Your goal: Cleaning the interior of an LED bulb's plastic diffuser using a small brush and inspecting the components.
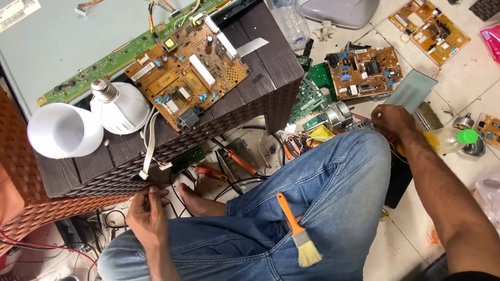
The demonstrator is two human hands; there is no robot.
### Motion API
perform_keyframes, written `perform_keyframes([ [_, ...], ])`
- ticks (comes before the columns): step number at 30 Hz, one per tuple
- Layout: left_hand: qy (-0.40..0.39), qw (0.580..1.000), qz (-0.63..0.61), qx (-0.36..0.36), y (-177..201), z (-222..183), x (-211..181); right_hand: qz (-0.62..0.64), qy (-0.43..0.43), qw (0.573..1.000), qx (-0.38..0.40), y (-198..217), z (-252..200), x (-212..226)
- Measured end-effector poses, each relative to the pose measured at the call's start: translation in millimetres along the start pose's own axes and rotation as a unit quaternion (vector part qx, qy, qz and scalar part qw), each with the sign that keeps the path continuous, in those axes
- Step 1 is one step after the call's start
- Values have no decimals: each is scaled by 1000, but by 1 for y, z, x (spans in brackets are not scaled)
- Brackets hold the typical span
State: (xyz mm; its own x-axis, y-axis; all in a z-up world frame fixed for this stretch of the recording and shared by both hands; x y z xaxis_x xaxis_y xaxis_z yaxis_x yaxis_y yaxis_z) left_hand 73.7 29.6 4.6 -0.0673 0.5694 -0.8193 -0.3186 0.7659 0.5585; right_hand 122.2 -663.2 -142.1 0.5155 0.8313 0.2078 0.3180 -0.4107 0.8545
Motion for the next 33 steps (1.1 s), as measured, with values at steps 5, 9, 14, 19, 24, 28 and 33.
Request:
perform_keyframes([
  [5,9,999,33,15,-3,1,-4,4,29,1000,12,-3,3,7],
  [9,12,996,85,31,-6,3,-3,-51,42,997,31,-2,9,9],
  [14,23,994,96,44,-7,2,-13,-104,36,993,31,2,18,4],
  [19,7,992,118,45,-10,2,-5,-82,21,995,54,14,15,13],
  [24,15,987,149,59,-7,3,-25,-185,4,978,93,29,-2,35],
  [28,21,986,160,53,-5,3,-20,-153,66,983,84,19,15,19],
  [33,-16,986,163,22,-6,4,-6,179,-103,977,58,21,8,20],
])
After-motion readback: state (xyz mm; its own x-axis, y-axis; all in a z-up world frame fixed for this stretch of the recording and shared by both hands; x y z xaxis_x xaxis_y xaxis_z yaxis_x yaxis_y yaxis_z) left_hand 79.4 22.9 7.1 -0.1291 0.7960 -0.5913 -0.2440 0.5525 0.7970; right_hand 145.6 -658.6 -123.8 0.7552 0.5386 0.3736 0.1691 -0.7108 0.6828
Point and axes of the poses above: each hand's wrist, its own z-axis towards the middle knuckle, its own y-axis out of the back of the hand, x = y × z, the point moved 3 cm from there along z, towards the middle knuckle, and after that the axes turned 7 degrees about z, right-handed, at the moved point
